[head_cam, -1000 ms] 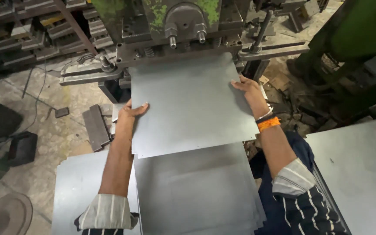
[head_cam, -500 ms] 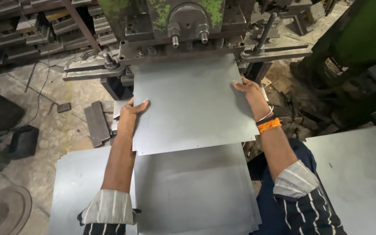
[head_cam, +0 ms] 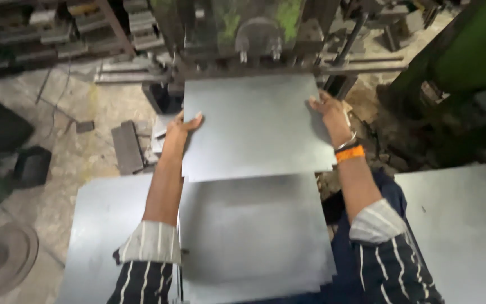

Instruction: Taking stamped metal sheets from a press machine and organizing them into stacks.

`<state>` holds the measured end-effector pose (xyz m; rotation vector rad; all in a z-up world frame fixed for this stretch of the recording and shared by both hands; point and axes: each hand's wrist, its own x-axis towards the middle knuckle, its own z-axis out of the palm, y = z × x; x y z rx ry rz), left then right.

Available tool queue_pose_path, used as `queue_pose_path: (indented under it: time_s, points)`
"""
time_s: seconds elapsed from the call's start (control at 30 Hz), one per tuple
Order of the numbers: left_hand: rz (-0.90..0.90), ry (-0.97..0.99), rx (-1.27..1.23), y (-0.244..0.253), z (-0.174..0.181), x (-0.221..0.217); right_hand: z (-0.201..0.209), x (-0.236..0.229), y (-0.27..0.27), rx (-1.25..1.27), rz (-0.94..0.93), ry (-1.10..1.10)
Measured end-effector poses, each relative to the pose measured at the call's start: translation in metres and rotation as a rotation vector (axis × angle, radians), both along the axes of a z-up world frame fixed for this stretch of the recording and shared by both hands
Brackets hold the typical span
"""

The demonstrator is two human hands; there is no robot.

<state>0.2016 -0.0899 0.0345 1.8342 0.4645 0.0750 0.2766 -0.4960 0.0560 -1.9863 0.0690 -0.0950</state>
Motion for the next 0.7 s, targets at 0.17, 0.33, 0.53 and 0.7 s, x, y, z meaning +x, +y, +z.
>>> queue_pose_path:
  time_s: [0.17,0.33,0.53,0.7]
  points:
    - [0.021,-0.025,-0.150,-0.016,0.014,-0.091,0.001,-0.081,-0.004,0.252,0.101,-0.068]
    - [0.058,-0.130,-0.395,-0.029,0.004,-0.213,0.031,-0.207,0.013,0.395,0.123,0.050]
    - [0.040,-0.148,-0.488,-0.039,0.011,-0.244,-0.019,-0.215,0.001,0.444,0.110,0.210]
    - [0.351,-0.366,0.216,-0.005,0.001,-0.228,0.003,-0.207,0.037,-0.322,0.036,-0.223]
